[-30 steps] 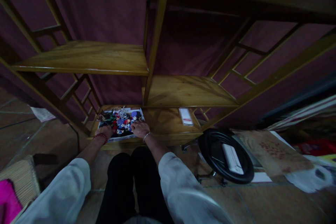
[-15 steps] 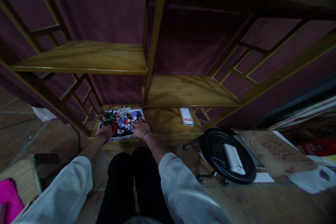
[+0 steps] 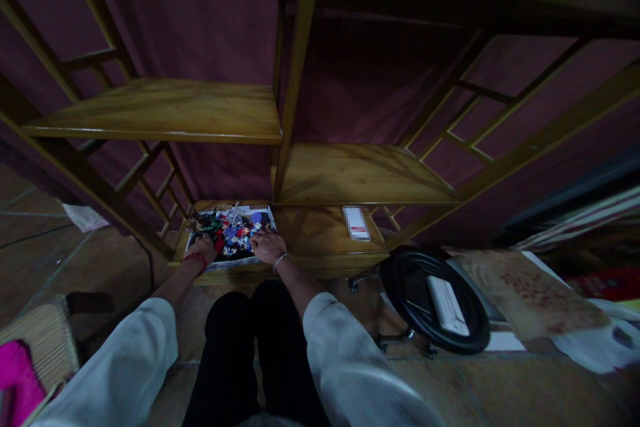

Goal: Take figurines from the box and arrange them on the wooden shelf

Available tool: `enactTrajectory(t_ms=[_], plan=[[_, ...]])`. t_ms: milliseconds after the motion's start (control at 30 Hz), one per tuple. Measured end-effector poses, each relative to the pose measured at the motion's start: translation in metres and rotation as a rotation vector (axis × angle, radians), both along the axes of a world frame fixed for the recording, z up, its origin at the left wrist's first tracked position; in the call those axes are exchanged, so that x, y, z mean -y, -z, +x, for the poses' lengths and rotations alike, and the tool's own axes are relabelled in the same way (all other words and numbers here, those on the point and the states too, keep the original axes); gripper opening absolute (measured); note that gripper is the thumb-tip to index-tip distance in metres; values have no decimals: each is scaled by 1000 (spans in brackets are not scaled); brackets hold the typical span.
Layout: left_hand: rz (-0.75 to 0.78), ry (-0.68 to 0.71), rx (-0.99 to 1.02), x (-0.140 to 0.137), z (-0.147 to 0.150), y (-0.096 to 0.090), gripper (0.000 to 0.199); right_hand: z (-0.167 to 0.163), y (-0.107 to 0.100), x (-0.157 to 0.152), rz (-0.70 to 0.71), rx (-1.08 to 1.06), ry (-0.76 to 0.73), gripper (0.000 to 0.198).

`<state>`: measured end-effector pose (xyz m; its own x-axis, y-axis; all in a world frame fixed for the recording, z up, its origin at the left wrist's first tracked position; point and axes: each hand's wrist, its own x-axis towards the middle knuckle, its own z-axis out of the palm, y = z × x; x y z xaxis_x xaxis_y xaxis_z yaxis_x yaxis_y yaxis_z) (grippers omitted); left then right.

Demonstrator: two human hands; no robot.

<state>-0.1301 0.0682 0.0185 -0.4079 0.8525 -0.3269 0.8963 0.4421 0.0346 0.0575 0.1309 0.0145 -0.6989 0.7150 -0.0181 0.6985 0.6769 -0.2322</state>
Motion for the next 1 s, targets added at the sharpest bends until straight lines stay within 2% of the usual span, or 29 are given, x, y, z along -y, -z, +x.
enactTrajectory(t_ms=[133, 367, 567, 700, 1000], plan=[[15, -138, 59, 1, 2, 4, 53, -1, 1, -1, -4, 7, 4, 28], [23, -213, 2, -4, 4, 12, 67, 0, 0, 0, -27, 9, 35, 28], [25, -267, 60, -3, 9, 1, 63, -1, 3, 0, -4, -6, 40, 28], [18, -220, 61, 1, 8, -6, 59, -1, 4, 0, 16, -10, 36, 28], [120, -71, 129, 2, -3, 4, 50, -1, -1, 1, 18, 14, 22, 28]])
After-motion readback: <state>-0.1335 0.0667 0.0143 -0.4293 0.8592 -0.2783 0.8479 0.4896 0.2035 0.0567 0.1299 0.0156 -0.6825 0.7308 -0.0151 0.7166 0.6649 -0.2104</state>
